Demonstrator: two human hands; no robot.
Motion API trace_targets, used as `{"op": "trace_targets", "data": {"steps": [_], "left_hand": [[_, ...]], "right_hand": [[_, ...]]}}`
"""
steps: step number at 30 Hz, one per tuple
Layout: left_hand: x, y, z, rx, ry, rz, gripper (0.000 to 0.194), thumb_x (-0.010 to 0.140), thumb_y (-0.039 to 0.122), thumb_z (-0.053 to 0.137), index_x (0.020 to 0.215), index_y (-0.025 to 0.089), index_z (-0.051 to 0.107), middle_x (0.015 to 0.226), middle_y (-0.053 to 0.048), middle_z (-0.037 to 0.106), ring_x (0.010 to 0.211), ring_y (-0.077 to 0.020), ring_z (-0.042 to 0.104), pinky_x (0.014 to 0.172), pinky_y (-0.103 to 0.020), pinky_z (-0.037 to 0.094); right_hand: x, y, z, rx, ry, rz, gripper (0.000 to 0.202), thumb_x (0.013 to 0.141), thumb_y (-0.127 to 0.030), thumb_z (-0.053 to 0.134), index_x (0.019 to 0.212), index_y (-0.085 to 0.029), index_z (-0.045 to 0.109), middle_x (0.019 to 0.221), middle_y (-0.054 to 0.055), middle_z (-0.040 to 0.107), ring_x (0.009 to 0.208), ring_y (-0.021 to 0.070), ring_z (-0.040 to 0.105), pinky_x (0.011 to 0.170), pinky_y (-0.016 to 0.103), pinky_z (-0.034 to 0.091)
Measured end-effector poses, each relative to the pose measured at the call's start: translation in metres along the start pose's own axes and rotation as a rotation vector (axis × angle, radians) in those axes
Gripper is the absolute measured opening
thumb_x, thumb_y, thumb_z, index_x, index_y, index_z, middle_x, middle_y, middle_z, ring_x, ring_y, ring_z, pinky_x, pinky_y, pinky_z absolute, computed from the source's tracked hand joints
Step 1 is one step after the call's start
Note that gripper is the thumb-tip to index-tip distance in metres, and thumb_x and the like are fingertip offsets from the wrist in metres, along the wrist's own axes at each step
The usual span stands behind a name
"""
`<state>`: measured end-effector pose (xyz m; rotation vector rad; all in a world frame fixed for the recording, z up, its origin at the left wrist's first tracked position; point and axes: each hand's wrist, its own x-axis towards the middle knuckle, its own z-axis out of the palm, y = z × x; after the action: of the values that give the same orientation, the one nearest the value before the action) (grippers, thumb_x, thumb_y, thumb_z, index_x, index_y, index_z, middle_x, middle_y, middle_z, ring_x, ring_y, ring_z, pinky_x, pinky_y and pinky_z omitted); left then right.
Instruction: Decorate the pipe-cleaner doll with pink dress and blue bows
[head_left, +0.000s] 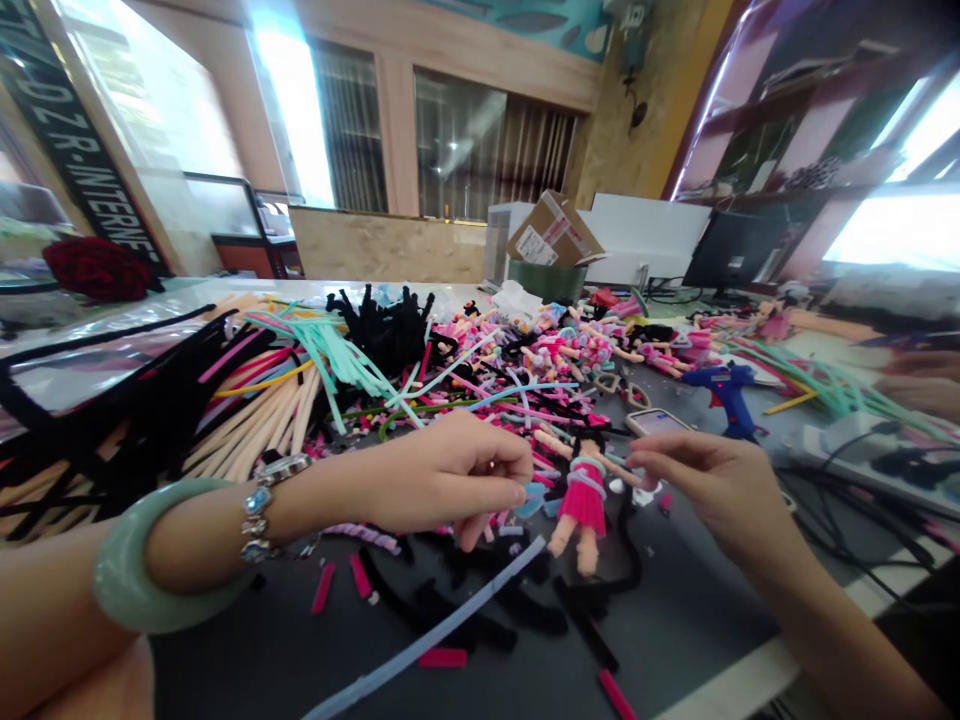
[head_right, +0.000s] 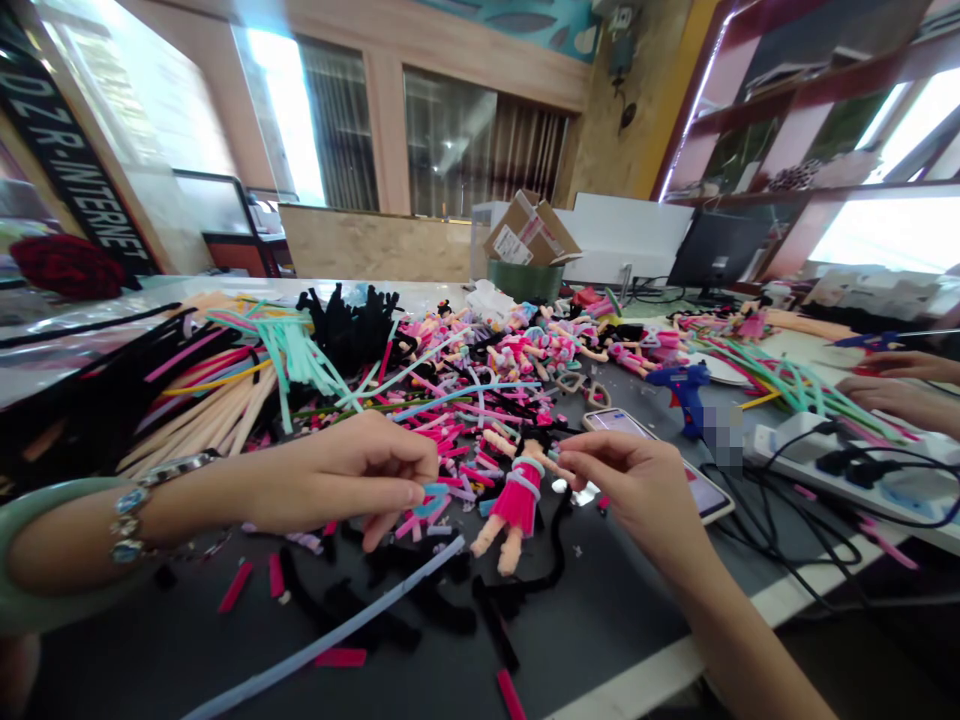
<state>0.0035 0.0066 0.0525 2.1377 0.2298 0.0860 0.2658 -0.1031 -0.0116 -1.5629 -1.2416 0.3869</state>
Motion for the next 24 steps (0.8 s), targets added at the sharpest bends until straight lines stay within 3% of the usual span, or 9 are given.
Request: {"op": "trace_targets", "data": {"steps": [4, 8, 12, 14, 17, 24], "left_hand": [[0.000, 0.000, 0.001, -0.036, -0.003, -0.023, 0.018, 0.089, 0.022, 0.048, 0.073, 0.016, 0.047, 0.050, 0.004, 0.052, 0.049, -0.0085, 0.053, 0.050, -0.017, 0.037], [0.000, 0.001, 0.000, -0.056, -0.003, -0.039, 0.021, 0.090, 0.024, 0.049, 0.071, 0.015, 0.047, 0.051, 0.003, 0.054, 0.049, -0.0081, 0.052, 0.051, -0.016, 0.037], [0.000, 0.000, 0.001, -0.158, -0.030, -0.053, 0.024, 0.090, 0.030, 0.049, 0.071, 0.015, 0.047, 0.050, 0.003, 0.054, 0.047, -0.0085, 0.052, 0.049, -0.017, 0.036], [0.001, -0.001, 0.002, -0.200, -0.049, -0.065, 0.021, 0.090, 0.028, 0.049, 0.073, 0.015, 0.048, 0.049, 0.003, 0.054, 0.046, -0.0087, 0.053, 0.049, -0.017, 0.036], [0.001, -0.002, 0.005, -0.230, -0.083, -0.079, 0.016, 0.090, 0.024, 0.050, 0.077, 0.015, 0.050, 0.048, 0.004, 0.053, 0.046, -0.0089, 0.053, 0.050, -0.017, 0.037], [0.001, 0.001, 0.011, -0.239, -0.163, -0.075, 0.017, 0.090, 0.026, 0.049, 0.077, 0.015, 0.050, 0.050, 0.004, 0.053, 0.047, -0.0091, 0.051, 0.052, -0.018, 0.039]], "right_hand": [[-0.008, -0.012, 0.003, -0.220, -0.034, -0.099, 0.034, 0.077, -0.043, 0.065, 0.053, -0.020, 0.063, 0.048, 0.000, 0.060, 0.045, 0.0135, 0.054, 0.046, 0.025, 0.038], [-0.022, -0.022, 0.014, -0.495, 0.146, -0.455, 0.017, 0.085, -0.031, 0.057, 0.082, -0.023, 0.071, 0.064, 0.001, 0.070, 0.052, 0.0152, 0.061, 0.051, 0.026, 0.043], [-0.040, -0.034, 0.027, -0.622, 0.184, -0.767, 0.013, 0.084, -0.027, 0.061, 0.072, -0.022, 0.064, 0.060, 0.001, 0.068, 0.050, 0.0146, 0.061, 0.054, 0.027, 0.044], [-0.048, -0.041, 0.032, -0.622, 0.166, -0.783, 0.007, 0.085, -0.027, 0.061, 0.081, -0.022, 0.064, 0.066, 0.002, 0.071, 0.057, 0.0158, 0.065, 0.060, 0.027, 0.047], [-0.058, -0.049, 0.038, -0.575, 0.117, -0.776, 0.017, 0.085, -0.030, 0.061, 0.100, -0.023, 0.063, 0.082, 0.003, 0.074, 0.071, 0.0180, 0.069, 0.070, 0.028, 0.051], [-0.062, -0.054, 0.048, -0.468, 0.042, -0.817, 0.018, 0.084, -0.023, 0.063, 0.102, -0.021, 0.063, 0.085, 0.001, 0.074, 0.075, 0.0134, 0.069, 0.077, 0.022, 0.051]]}}
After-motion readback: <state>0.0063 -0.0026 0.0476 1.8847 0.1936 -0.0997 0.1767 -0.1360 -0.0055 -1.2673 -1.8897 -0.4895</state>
